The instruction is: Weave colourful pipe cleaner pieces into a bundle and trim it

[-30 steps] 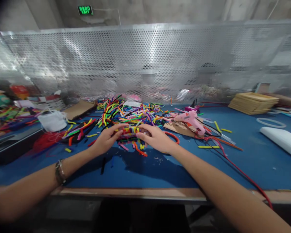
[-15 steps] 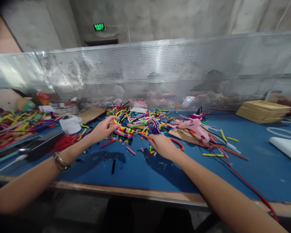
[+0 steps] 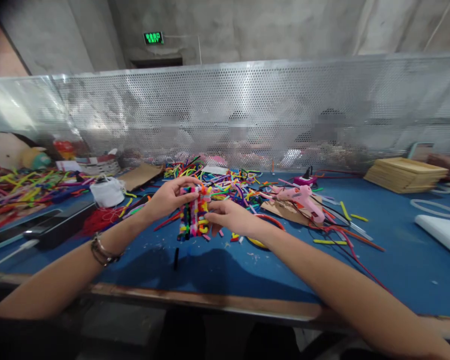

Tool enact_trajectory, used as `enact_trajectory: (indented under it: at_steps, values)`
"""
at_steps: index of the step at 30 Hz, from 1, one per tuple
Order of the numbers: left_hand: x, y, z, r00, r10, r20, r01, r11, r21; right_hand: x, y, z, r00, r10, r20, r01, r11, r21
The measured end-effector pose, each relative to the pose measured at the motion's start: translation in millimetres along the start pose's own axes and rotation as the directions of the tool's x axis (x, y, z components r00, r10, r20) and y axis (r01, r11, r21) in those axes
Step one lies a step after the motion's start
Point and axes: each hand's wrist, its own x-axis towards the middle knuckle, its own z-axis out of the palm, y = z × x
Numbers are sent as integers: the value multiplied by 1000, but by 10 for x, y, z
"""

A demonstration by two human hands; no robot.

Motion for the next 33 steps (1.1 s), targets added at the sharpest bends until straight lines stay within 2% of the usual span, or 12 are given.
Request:
enact_trajectory:
  at_steps: [7, 10, 12, 15, 17, 19, 21, 24, 29, 33]
  values:
    - [-63, -1, 254, 994, -55, -89, 32, 969, -244, 26, 89, 43, 984, -61, -167, 46, 994, -95]
    - [-69, -53, 380, 989, -95, -114, 62, 962, -265, 29, 122, 58, 960, -95, -262, 53, 985, -163]
    - [-64, -84, 432, 984, -115, -140, 79, 968, -238, 21, 139, 69, 925, -125, -360, 57, 979, -193]
    - [-69, -116, 464, 982, -121, -147, 88, 973, -214, 1, 170, 74, 826, -208, -524, 97, 968, -231]
    - [-88, -124, 477, 985, -117, -126, 88, 973, -213, -13, 195, 71, 766, -274, -582, 138, 954, -267]
    - [-113, -123, 492, 989, -105, -103, 79, 971, -224, -29, 215, 73, 737, -324, -593, 147, 933, -327]
    - [-136, -116, 503, 993, -92, -80, 69, 967, -247, -50, 224, 82, 727, -357, -586, 119, 907, -404]
    - [-158, -112, 499, 994, -97, -44, 81, 958, -274, -84, 216, 101, 740, -372, -561, 81, 877, -474]
    - [-176, -127, 489, 996, -89, -19, 83, 974, -213, -92, 204, 120, 777, -376, -505, 125, 878, -462]
    - [-166, -133, 508, 995, -85, 42, 91, 980, -176, -73, 202, 105, 798, -368, -478, 158, 892, -424]
